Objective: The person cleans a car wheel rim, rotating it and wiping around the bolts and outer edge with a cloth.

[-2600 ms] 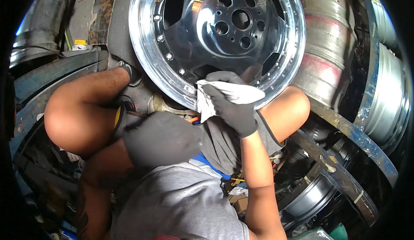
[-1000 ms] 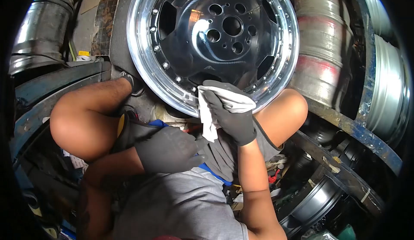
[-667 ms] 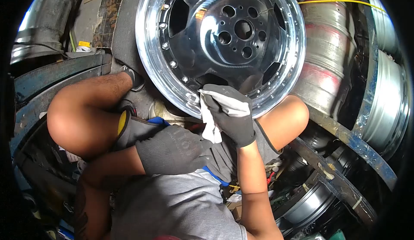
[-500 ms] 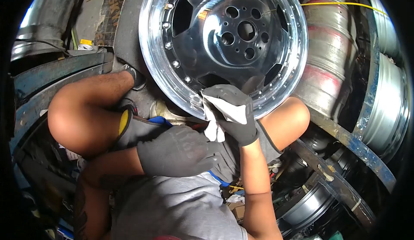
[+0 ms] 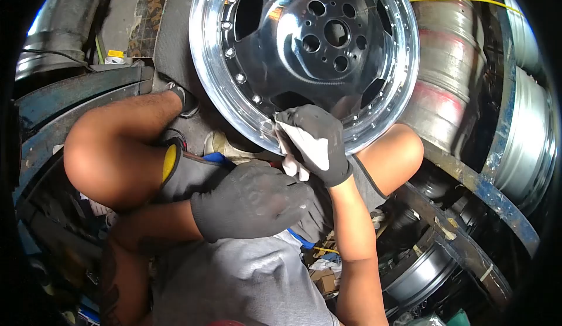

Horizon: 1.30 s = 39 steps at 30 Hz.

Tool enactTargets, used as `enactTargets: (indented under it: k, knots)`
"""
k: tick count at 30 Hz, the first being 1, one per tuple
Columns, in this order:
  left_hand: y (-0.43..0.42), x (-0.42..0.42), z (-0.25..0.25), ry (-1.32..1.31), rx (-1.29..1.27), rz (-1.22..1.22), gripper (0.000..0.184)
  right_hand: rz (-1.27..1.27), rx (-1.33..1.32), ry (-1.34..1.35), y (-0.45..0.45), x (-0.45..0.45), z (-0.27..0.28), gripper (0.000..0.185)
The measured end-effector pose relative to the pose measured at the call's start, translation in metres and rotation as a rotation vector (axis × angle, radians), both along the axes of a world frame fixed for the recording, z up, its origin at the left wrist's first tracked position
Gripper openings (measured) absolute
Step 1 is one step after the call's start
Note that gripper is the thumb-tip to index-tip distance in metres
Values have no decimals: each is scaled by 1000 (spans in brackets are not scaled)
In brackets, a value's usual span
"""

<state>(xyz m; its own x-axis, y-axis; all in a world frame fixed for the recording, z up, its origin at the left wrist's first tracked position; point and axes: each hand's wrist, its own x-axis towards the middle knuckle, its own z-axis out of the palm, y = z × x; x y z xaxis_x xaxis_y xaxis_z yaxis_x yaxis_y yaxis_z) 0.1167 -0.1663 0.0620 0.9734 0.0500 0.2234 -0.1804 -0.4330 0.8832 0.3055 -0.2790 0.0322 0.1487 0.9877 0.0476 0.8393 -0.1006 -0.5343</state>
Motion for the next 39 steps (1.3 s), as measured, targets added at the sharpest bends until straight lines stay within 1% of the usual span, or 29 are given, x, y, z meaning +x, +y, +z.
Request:
enactTargets:
  k: [1, 3, 4, 6, 7, 8, 10, 11, 12, 14, 15, 18, 19, 20, 22, 23, 24, 26, 29, 32, 33, 36, 37, 39]
  knots:
    - [0, 0, 1, 42, -16, -29, 29, 7, 15, 68, 5, 1, 3, 21]
    - [-3, 0, -2, 26, -45, 4, 28, 42, 41, 166, 10, 9, 5, 29]
    - [-4, 0, -2, 20, -58, 19, 28, 47, 44, 253, 11, 12, 6, 26]
    - [-5, 4, -1, 67, -90, -31, 26, -35, 34, 344, 10, 10, 5, 26]
    - [-6, 5, -2, 87, -105, -47, 25, -129, -2, 428, 8, 5, 5, 28]
    - [-8, 4, -3, 111, -124, -60, 24, -109, 43, 364, 8, 3, 4, 28]
    - [-13, 0, -12, 45, -86, -2, 22, -59, 126, 244, 10, 0, 2, 29]
    - [-17, -3, -14, 15, -73, 26, 21, -58, 58, 235, 8, 1, 5, 28]
    - [-19, -5, -14, 31, -59, 6, 20, -42, -23, 266, 7, 5, 10, 26]
    - [-19, -5, -11, 54, -31, -54, 20, -76, -77, 343, 5, 9, 7, 27]
    - [-18, -4, -10, 30, -21, -66, 21, -257, -130, 537, 6, -1, 14, 26]
    - [-11, 1, -4, 151, -5, -141, 23, -149, 91, 313, 6, -5, 1, 24]
    - [-10, 1, -6, 205, -42, -137, 24, -228, -1, 420, 3, -9, 4, 21]
    - [-11, 2, -8, 255, -80, -141, 25, -225, -81, 459, 4, -6, 10, 20]
    - [-14, 2, -9, 298, -147, -173, 27, -402, -202, 628, 0, -6, 10, 18]
    - [-15, 2, -10, 294, -173, -189, 27, -241, 3, 446, -2, 0, 3, 17]
    - [-15, 2, -11, 292, -201, -195, 28, -380, 62, 553, -6, -5, 1, 18]
    - [-13, 3, -14, 370, -166, -243, 24, -592, 8, 628, -12, -12, 1, 19]
    - [-13, 4, -23, 417, -120, -262, 23, -524, -11, 705, -14, -11, 4, 19]
    - [-14, 6, -24, 431, -100, -277, 23, -515, -61, 683, -8, -12, 4, 17]
    - [-14, 7, -23, 440, -94, -283, 23, -534, -114, 648, -4, -14, 8, 16]
    - [-12, 7, -22, 457, -87, -308, 26, -386, -10, 546, -2, -13, -1, 15]
    - [-12, 6, -23, 434, -89, -297, 27, -456, -127, 582, 3, -18, 12, 19]
    - [-13, 4, -27, 389, -90, -276, 29, -215, 10, 408, -1, -9, 1, 24]
